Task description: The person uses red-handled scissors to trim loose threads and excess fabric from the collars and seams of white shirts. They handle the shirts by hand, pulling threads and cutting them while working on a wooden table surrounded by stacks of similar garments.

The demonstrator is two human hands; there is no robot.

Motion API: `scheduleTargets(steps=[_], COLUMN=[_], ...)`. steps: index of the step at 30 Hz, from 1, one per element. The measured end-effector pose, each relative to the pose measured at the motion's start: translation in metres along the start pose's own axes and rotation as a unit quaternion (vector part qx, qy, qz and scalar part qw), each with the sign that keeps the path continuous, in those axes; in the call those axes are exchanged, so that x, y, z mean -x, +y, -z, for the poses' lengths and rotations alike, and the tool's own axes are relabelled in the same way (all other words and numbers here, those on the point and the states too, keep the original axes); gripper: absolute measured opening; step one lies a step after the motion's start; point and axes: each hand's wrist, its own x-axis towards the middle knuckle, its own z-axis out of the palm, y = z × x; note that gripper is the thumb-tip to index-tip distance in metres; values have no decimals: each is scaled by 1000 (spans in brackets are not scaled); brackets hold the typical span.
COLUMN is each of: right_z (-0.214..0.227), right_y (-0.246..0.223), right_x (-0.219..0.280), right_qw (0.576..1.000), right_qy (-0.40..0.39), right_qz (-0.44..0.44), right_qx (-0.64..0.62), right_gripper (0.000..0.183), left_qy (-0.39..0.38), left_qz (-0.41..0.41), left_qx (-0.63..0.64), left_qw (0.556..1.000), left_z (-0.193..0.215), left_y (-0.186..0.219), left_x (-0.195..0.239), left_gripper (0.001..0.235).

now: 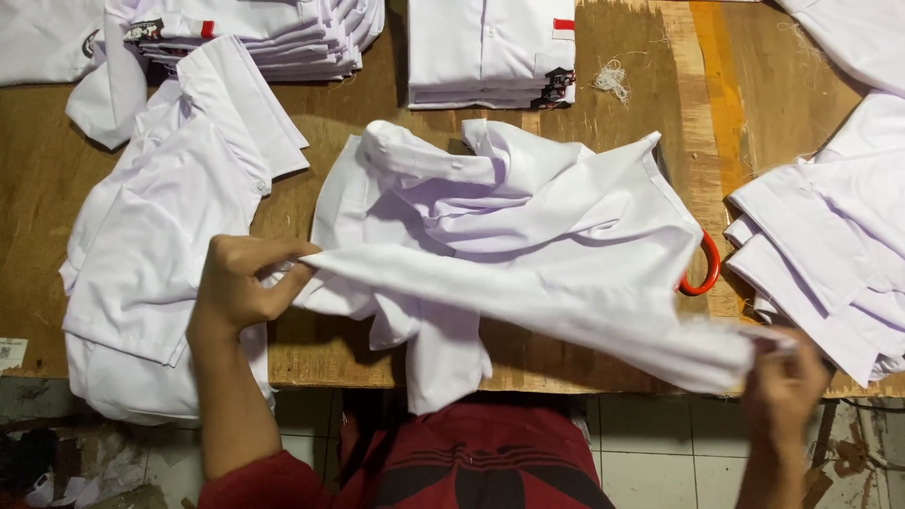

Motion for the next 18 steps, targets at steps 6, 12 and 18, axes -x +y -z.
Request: scheduleTargets(steps=[6, 12, 18], right_z=[35, 6, -29], right_y=[-42, -99, -135], right_x=[-73, -118, -140], right_qw=[989, 872, 923], right_qy=[72, -182, -202], right_qz=[-40, -186, 131], right_qx=[122, 415, 301], right_gripper=[29, 44, 56], left_qy=[-216, -245, -81], left_qz=[87, 52, 258], left_qx=[-111, -218, 50], left_qw=[966, 943, 961], left_z=[8, -40, -33], left_y=[45, -6, -34], left_x=[-73, -98, -87], left_gripper=[25, 53, 64])
